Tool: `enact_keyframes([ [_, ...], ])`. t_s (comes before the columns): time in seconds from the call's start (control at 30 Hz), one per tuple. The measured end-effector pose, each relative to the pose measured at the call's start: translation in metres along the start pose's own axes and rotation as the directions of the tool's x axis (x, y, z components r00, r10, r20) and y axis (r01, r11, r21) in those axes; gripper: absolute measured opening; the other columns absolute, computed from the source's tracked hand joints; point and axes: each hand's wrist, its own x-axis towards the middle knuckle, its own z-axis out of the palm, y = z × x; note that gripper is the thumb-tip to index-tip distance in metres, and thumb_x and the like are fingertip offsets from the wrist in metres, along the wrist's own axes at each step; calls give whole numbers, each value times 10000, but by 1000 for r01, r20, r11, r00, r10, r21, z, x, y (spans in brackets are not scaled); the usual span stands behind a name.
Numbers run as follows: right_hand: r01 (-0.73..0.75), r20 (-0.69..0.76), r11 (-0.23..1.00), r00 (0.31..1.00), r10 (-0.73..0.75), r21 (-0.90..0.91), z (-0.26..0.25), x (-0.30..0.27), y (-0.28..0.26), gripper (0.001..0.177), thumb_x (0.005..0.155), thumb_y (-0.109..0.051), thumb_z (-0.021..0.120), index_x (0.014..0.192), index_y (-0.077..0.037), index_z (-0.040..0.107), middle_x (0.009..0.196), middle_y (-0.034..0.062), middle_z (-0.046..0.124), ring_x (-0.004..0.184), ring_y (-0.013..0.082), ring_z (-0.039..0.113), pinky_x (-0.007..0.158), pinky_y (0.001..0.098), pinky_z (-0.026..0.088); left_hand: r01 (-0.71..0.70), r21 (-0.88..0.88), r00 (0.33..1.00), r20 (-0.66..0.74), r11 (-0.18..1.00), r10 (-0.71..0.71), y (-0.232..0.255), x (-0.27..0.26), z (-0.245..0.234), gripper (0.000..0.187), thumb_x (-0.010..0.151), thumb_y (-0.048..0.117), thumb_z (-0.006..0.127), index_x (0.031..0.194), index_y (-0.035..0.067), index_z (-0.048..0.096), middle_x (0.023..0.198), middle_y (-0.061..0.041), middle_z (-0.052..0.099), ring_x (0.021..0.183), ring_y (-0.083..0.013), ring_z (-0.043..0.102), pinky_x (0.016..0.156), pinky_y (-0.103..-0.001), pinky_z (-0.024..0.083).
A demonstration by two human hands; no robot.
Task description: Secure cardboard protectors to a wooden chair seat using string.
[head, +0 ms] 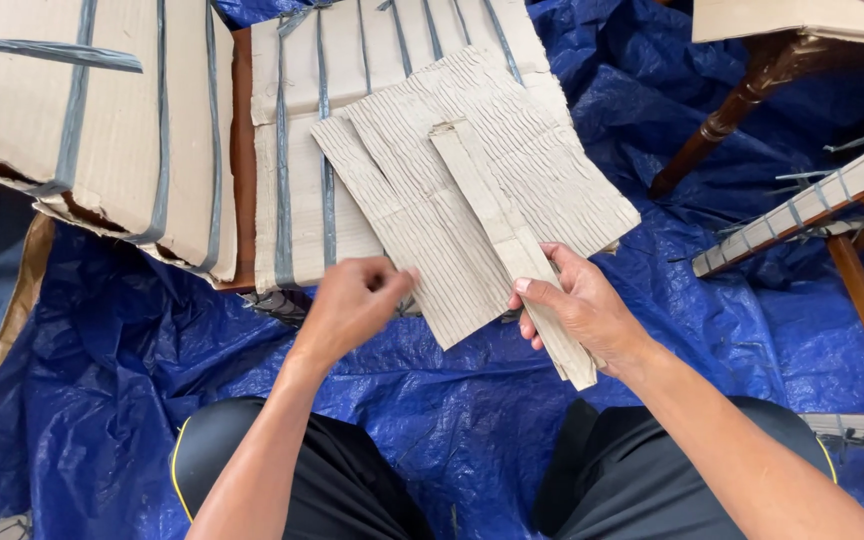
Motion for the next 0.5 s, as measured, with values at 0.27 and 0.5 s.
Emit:
enact_keyframes([
  [0.27, -41, 37, 999, 998, 41, -12, 8, -5, -1, 436, 930, -194, 635, 1319, -57, 494, 813, 58, 632, 583, 103, 629, 489, 267, 559, -337, -108, 905, -313, 935, 290, -23, 9, 14, 275, 986, 312, 680, 943, 47, 738, 741, -57, 732, 595, -65, 652, 545, -249, 543],
  [0.5, -72, 135, 997, 988, 73, -5, 19, -9, 7, 502, 873, -207, 714, 1294, -40, 498, 756, 54, 621, 527, 120, 614, 456, 278, 531, -381, -216, 912, -245, 899, 328, 14, -10, 33, 449, 920, 261, 699, 1310, 48, 636, 922, -70, 762, 508, -77, 616, 456, -277, 508],
])
